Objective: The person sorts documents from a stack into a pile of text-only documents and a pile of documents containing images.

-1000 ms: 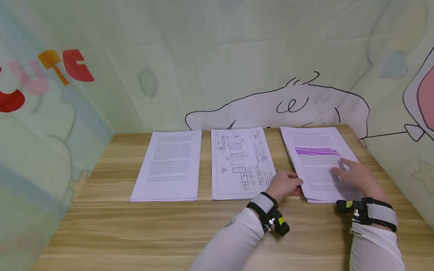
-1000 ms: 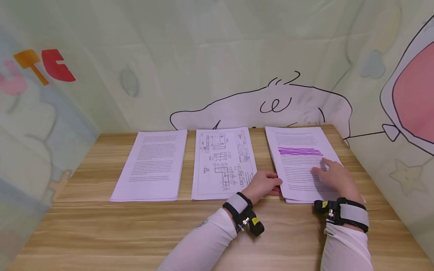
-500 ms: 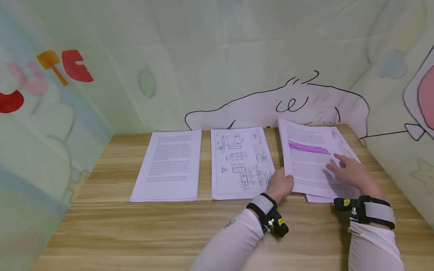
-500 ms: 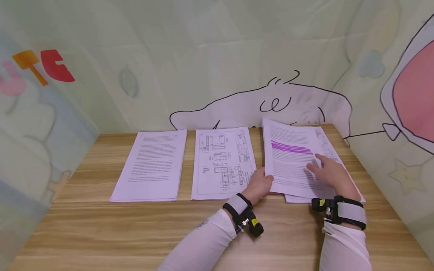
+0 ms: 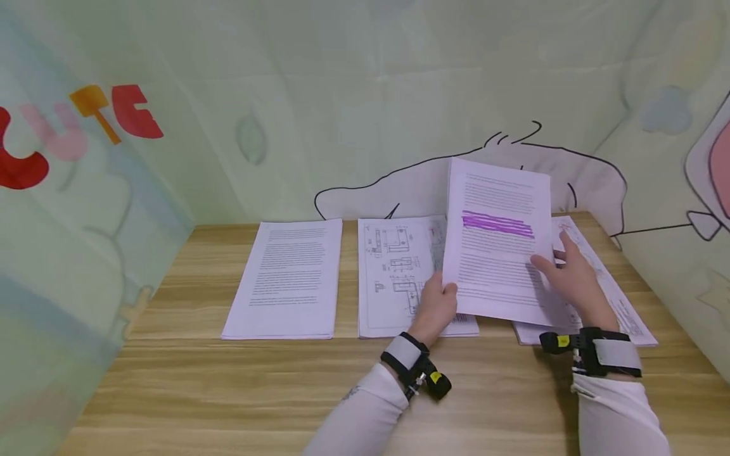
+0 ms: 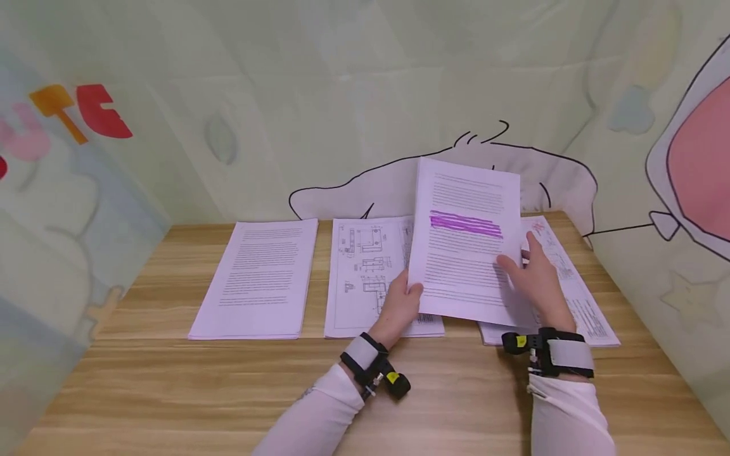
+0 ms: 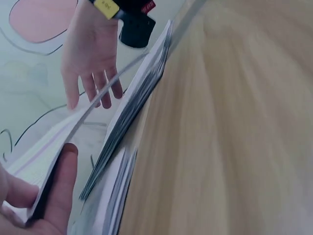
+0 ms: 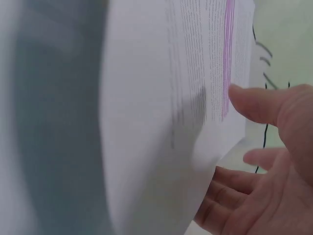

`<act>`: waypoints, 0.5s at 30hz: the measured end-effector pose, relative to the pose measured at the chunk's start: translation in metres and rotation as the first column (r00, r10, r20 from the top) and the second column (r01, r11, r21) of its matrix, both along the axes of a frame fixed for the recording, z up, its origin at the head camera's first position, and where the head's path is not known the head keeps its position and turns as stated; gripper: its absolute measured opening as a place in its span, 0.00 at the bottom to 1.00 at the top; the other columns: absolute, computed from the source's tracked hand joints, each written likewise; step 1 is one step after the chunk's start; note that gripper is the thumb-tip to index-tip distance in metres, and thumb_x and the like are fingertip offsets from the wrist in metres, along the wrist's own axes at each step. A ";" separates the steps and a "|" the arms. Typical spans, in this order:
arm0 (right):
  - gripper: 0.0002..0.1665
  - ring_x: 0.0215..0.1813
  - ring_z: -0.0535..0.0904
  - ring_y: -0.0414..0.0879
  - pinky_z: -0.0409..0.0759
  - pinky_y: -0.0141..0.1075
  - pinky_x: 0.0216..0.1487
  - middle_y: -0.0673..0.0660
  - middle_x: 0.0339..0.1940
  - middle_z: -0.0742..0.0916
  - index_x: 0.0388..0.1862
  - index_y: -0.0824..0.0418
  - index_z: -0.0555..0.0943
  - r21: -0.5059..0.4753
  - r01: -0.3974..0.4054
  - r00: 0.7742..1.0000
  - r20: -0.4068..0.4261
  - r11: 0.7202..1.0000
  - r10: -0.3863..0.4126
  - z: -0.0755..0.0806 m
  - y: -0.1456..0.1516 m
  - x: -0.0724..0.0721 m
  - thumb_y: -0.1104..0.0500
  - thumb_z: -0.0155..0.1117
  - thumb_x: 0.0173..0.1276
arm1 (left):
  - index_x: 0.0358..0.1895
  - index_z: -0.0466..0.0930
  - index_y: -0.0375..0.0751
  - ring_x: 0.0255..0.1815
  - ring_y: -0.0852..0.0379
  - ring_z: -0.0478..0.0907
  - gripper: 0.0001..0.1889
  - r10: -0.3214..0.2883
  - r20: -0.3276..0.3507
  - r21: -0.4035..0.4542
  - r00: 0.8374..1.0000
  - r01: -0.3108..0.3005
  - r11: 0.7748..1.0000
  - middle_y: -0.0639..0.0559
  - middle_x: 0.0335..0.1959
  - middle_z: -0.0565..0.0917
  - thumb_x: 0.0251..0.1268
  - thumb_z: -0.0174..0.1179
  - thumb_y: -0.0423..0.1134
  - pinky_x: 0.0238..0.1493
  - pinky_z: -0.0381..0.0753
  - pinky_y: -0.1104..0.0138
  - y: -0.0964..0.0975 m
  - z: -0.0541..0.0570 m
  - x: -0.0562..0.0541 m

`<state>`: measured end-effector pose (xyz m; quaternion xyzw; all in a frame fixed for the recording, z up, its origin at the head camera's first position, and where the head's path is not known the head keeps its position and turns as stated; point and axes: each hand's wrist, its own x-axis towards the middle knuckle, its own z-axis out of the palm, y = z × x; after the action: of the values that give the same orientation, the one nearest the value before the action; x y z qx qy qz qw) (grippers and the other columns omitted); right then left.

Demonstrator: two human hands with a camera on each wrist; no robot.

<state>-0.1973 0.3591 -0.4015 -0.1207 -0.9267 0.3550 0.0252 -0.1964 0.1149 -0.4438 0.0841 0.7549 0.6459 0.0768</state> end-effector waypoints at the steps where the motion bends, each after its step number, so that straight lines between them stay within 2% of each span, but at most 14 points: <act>1: 0.56 0.61 0.58 0.73 0.65 0.62 0.51 0.78 0.65 0.58 0.72 0.59 0.31 -0.027 0.020 1.000 -0.009 0.999 -0.020 0.002 -0.005 -0.001 0.32 0.46 0.62 | 0.57 0.68 0.46 0.46 0.65 0.72 0.16 0.008 -0.011 0.018 1.000 -0.008 1.000 0.58 0.46 0.76 0.69 0.43 0.38 0.50 0.71 0.67 -0.007 0.000 -0.002; 4: 0.54 0.61 0.62 0.69 0.67 0.59 0.52 0.75 0.65 0.61 0.73 0.57 0.35 -0.157 0.056 0.998 -0.019 0.986 -0.060 0.009 -0.023 -0.002 0.33 0.48 0.62 | 0.59 0.66 0.49 0.48 0.66 0.72 0.17 0.010 -0.029 0.081 1.000 -0.007 0.997 0.59 0.48 0.75 0.70 0.41 0.37 0.52 0.70 0.66 -0.026 -0.001 -0.005; 6: 0.54 0.59 0.66 0.65 0.68 0.55 0.53 0.73 0.66 0.62 0.73 0.54 0.37 -0.264 0.044 0.998 -0.034 0.964 -0.055 0.013 -0.034 -0.003 0.34 0.51 0.61 | 0.59 0.65 0.50 0.48 0.65 0.73 0.16 0.024 -0.047 0.102 0.999 -0.019 0.995 0.60 0.48 0.75 0.70 0.41 0.38 0.51 0.71 0.65 -0.037 -0.001 -0.006; 9: 0.52 0.51 0.75 0.54 0.76 0.40 0.46 0.67 0.63 0.68 0.74 0.51 0.40 -0.368 0.010 0.997 -0.068 0.930 -0.038 0.017 -0.050 -0.003 0.37 0.56 0.60 | 0.58 0.66 0.50 0.46 0.64 0.73 0.15 0.056 -0.078 0.129 0.995 -0.046 0.991 0.60 0.46 0.75 0.71 0.41 0.38 0.49 0.71 0.65 -0.049 0.001 -0.006; 11: 0.51 0.43 0.79 0.46 0.78 0.33 0.38 0.61 0.58 0.74 0.74 0.48 0.44 -0.461 -0.009 0.996 -0.082 0.887 -0.032 0.017 -0.057 -0.003 0.40 0.59 0.59 | 0.56 0.68 0.49 0.45 0.64 0.73 0.14 0.078 -0.102 0.147 0.992 -0.062 0.987 0.60 0.45 0.76 0.70 0.42 0.38 0.49 0.71 0.64 -0.056 0.003 -0.005; 13: 0.48 0.38 0.81 0.42 0.79 0.31 0.34 0.56 0.52 0.77 0.73 0.47 0.49 -0.597 -0.036 0.996 -0.092 0.801 -0.023 0.016 -0.063 -0.003 0.45 0.63 0.59 | 0.56 0.68 0.49 0.45 0.64 0.73 0.14 0.086 -0.123 0.168 0.989 -0.064 0.984 0.59 0.45 0.76 0.70 0.43 0.37 0.50 0.70 0.65 -0.063 0.005 -0.004; 15: 0.45 0.37 0.82 0.41 0.80 0.33 0.33 0.52 0.47 0.80 0.71 0.49 0.54 -0.716 -0.070 0.995 -0.097 0.694 0.001 0.015 -0.069 -0.003 0.49 0.65 0.58 | 0.56 0.68 0.47 0.46 0.62 0.73 0.14 0.087 -0.136 0.179 0.987 -0.062 0.982 0.57 0.46 0.76 0.70 0.44 0.35 0.51 0.70 0.63 -0.070 0.007 -0.004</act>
<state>-0.1999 0.2899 -0.3865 -0.0871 -0.7146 0.6940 0.0104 -0.2003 0.0453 -0.4368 0.1083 0.7017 0.7041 -0.0097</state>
